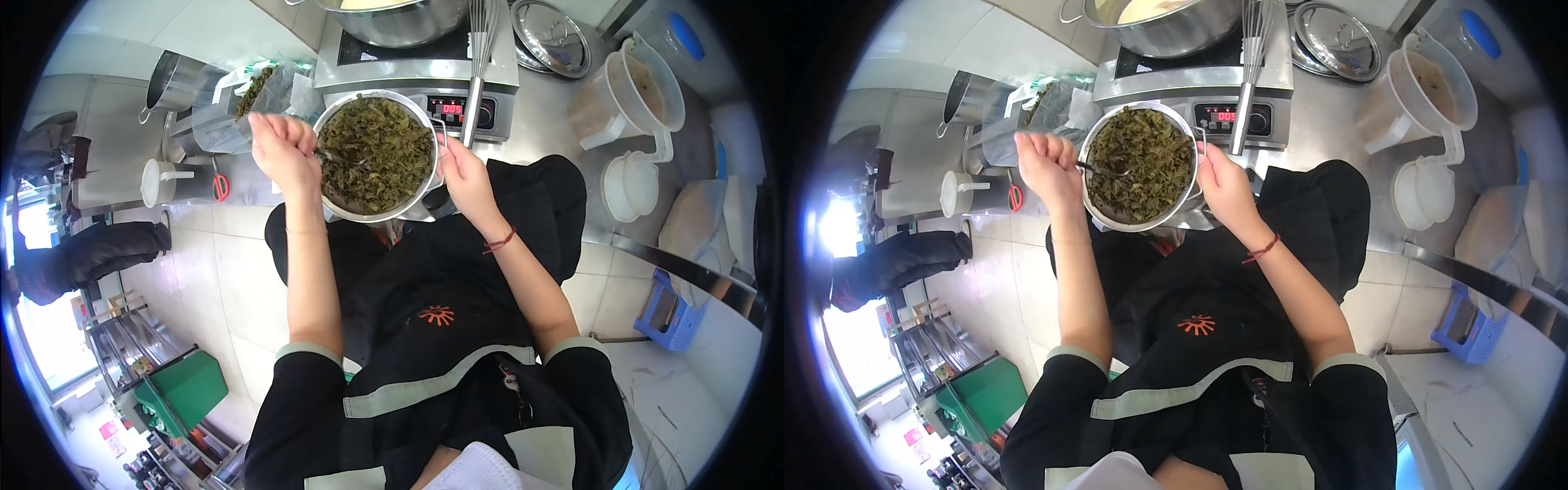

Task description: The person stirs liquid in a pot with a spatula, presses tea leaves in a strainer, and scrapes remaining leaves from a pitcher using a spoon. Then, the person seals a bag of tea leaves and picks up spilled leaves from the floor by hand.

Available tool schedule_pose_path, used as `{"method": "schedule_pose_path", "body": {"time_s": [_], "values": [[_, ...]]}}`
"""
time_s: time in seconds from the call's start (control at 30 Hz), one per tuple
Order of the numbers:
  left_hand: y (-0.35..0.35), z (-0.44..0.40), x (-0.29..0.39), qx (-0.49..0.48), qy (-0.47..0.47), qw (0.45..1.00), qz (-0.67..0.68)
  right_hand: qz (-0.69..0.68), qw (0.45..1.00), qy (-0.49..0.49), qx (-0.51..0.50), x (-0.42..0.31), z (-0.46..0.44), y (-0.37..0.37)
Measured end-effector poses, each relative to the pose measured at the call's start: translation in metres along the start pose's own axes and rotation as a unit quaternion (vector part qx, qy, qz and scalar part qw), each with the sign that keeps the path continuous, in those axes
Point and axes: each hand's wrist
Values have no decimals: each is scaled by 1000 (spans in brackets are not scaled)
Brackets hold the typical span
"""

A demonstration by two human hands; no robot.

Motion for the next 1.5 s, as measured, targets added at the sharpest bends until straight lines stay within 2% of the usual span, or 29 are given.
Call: {"method": "schedule_pose_path", "body": {"time_s": [0.1,0.47,0.77,1.0,1.07,1.23,1.33,1.5], "values": [[-8,-14,8,-6,48,999,-4,-11,1000,3,-3,0,-2,0],[-29,21,20,-24,24,999,-39,-43,999,-14,0,-4,1,-1],[-20,11,-2,62,35,996,-44,-7,1000,-28,9,-2,1,-3],[-18,-19,-7,37,60,997,-42,-5,1000,-4,15,0,2,-3],[-19,-27,-4,8,108,994,-34,-13,1000,-10,11,-5,2,-2],[-35,-12,34,-29,71,996,-39,-5,1000,2,15,3,0,-2],[-37,7,22,-42,63,995,-67,-21,1000,-7,19,2,1,-4],[-39,33,-5,16,36,994,-98,31,999,21,32,7,-1,-4]]}}
Point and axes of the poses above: each hand's wrist, its own z-axis away from the middle knuckle, its own y-axis out of the back of the hand, x = y × z, and after that the axes turned 1 degree about -z, right-handed
